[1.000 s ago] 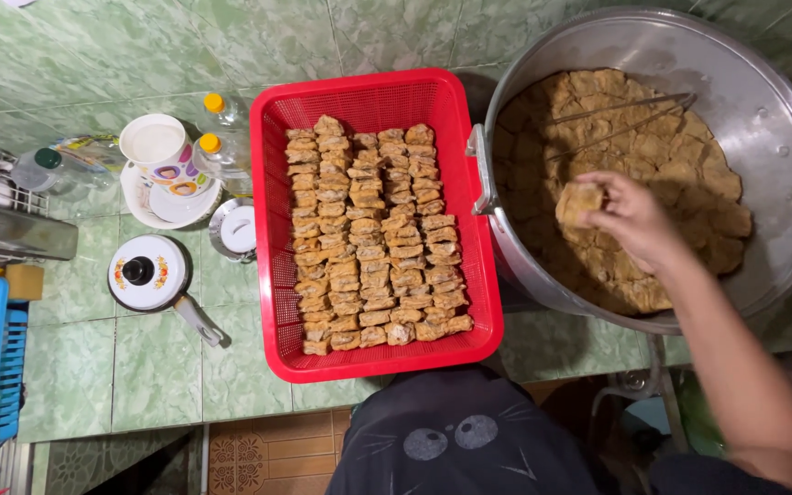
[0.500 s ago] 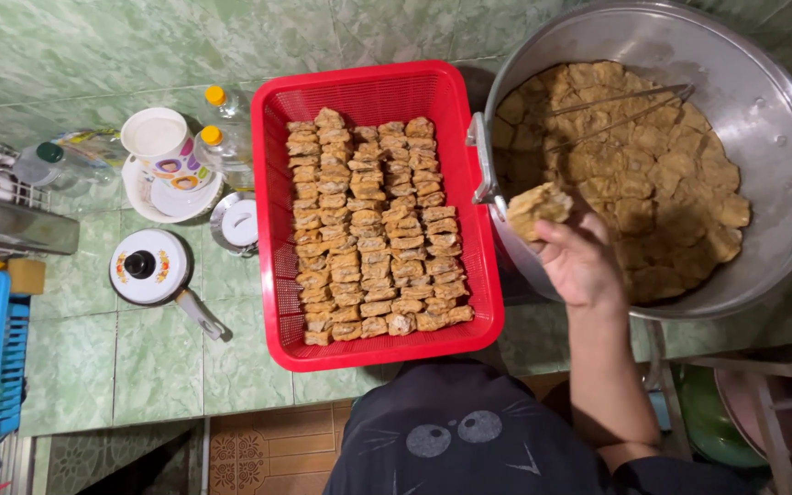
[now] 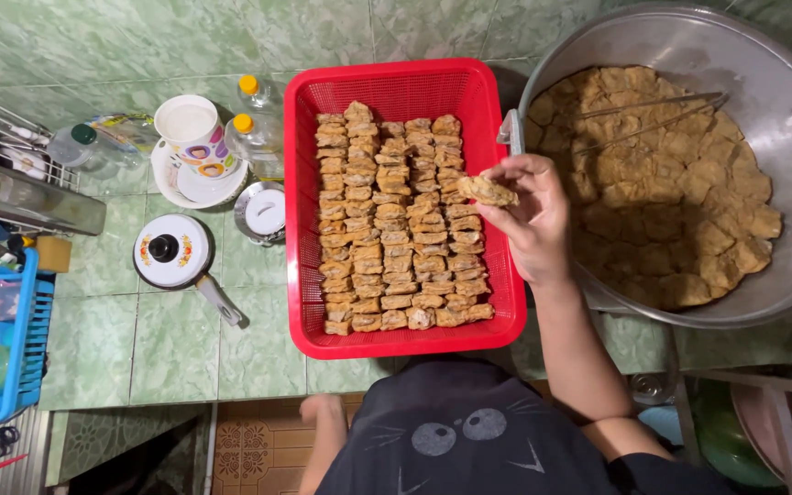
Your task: Arranging pieces of food from a large metal pot into a red plastic basket in neat rows
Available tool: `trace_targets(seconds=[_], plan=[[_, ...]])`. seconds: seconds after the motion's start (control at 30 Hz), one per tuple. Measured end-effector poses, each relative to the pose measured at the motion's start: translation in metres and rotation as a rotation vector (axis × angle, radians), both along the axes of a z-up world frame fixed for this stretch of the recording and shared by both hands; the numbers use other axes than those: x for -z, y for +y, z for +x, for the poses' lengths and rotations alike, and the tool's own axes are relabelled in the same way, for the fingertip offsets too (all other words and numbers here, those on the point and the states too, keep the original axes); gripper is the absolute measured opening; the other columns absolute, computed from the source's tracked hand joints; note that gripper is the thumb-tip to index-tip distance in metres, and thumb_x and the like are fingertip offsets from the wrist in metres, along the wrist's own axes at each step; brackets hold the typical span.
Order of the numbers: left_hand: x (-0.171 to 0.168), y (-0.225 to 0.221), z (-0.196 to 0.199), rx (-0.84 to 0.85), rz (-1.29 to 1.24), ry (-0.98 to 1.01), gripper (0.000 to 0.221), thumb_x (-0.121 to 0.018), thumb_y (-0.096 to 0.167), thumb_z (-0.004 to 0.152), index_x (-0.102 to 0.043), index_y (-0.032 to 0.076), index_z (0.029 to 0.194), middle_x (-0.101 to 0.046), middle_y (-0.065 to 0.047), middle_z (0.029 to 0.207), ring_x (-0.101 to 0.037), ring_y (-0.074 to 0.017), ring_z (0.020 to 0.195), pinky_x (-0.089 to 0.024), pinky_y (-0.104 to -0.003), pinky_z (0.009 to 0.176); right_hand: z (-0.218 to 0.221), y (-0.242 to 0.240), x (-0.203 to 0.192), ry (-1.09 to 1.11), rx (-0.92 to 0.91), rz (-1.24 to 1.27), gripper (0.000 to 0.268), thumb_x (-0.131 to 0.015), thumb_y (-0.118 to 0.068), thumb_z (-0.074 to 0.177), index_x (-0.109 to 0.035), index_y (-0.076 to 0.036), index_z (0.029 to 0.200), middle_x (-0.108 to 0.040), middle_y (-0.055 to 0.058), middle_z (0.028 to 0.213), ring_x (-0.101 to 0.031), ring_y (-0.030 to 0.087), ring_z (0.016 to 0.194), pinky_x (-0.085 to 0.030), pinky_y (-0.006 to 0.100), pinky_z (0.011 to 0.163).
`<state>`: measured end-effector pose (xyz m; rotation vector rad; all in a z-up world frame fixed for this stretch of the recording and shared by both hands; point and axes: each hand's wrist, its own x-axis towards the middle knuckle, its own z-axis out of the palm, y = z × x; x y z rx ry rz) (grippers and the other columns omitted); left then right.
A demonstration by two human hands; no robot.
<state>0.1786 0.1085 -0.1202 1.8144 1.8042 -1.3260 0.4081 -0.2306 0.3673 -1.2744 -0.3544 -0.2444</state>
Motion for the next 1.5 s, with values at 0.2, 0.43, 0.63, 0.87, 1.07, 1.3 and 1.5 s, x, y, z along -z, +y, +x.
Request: trace_targets(seconds=[0.2,0.43,0.63,0.87,1.07,1.3,1.5], plan=[[-0.028,-0.001,0.035,-1.843,0.691,-0.739,0.053,-0.025,0.030,0.100,-0.058,0.009,0.137,-0.048,-0.001,0.153,-0.049,-0.0262,0.137,-0.046,-0.047,0.109,0.011,0.015,0.007,-0.032,0.089,-0.174,0.036,-0.074,0.007,0.087,-0.064,-0.008,0.118,-0.064,0.007,0.117,-0.062,0.018,0.113,-0.053,0.029,0.106],[-0.026,0.004,0.014,-1.318,0.534,-0.738,0.044,-0.031,0.016,0.099,-0.060,-0.004,0.126,-0.057,-0.019,0.140,-0.060,-0.0376,0.123,-0.052,-0.048,0.098,0.040,0.033,0.012,-0.015,0.038,-0.307,0.029,-0.070,-0.007,0.094,-0.059,-0.005,0.120,-0.064,0.011,0.119,-0.063,0.021,0.111,-0.053,0.029,0.098],[-0.025,0.003,0.011,-1.337,0.549,-0.800,0.042,-0.034,0.017,0.101,-0.057,-0.006,0.128,-0.054,-0.021,0.143,-0.057,-0.0402,0.127,-0.052,-0.051,0.098,0.085,0.054,0.030,0.106,0.059,-0.407,0.030,-0.073,-0.012,0.095,-0.058,-0.006,0.120,-0.066,0.012,0.118,-0.068,0.022,0.105,-0.059,0.028,0.090],[-0.059,-0.021,0.000,-0.937,0.514,-1.083,0.074,-0.037,0.053,0.107,-0.062,-0.015,0.121,-0.057,-0.036,0.131,-0.055,-0.0520,0.121,-0.045,-0.050,0.099,0.120,0.060,0.053,0.077,0.137,-0.378,0.029,-0.078,-0.006,0.091,-0.063,-0.005,0.115,-0.068,0.011,0.116,-0.068,0.023,0.108,-0.060,0.030,0.098],[-0.063,-0.010,-0.012,-0.825,0.437,-1.055,0.053,-0.051,0.048,0.100,-0.074,0.004,0.115,-0.070,-0.021,0.120,-0.063,-0.0402,0.111,-0.048,-0.047,0.093,0.166,0.062,0.100,0.018,0.156,-0.680,0.028,-0.071,-0.001,0.094,-0.064,-0.003,0.121,-0.070,0.011,0.117,-0.068,0.022,0.103,-0.061,0.028,0.091],[-0.083,0.008,-0.025,-1.058,0.220,-1.180,0.050,-0.069,0.030,0.094,-0.063,-0.004,0.130,-0.062,-0.015,0.136,-0.059,-0.0274,0.122,-0.047,-0.037,0.099,0.221,0.067,0.181,0.152,0.196,-0.854,0.027,-0.075,0.003,0.086,-0.072,-0.010,0.109,-0.071,0.008,0.113,-0.065,0.026,0.108,-0.054,0.042,0.098],[-0.095,0.008,-0.021,-1.089,0.139,-1.118,0.051,-0.069,0.032,0.094,-0.061,0.000,0.133,-0.057,-0.017,0.142,-0.051,-0.0320,0.134,-0.038,-0.047,0.114,0.225,0.071,0.199,0.290,0.153,-0.947,0.033,-0.074,0.001,0.087,-0.075,-0.014,0.116,-0.069,0.009,0.124,-0.065,0.029,0.115,-0.048,0.042,0.106]])
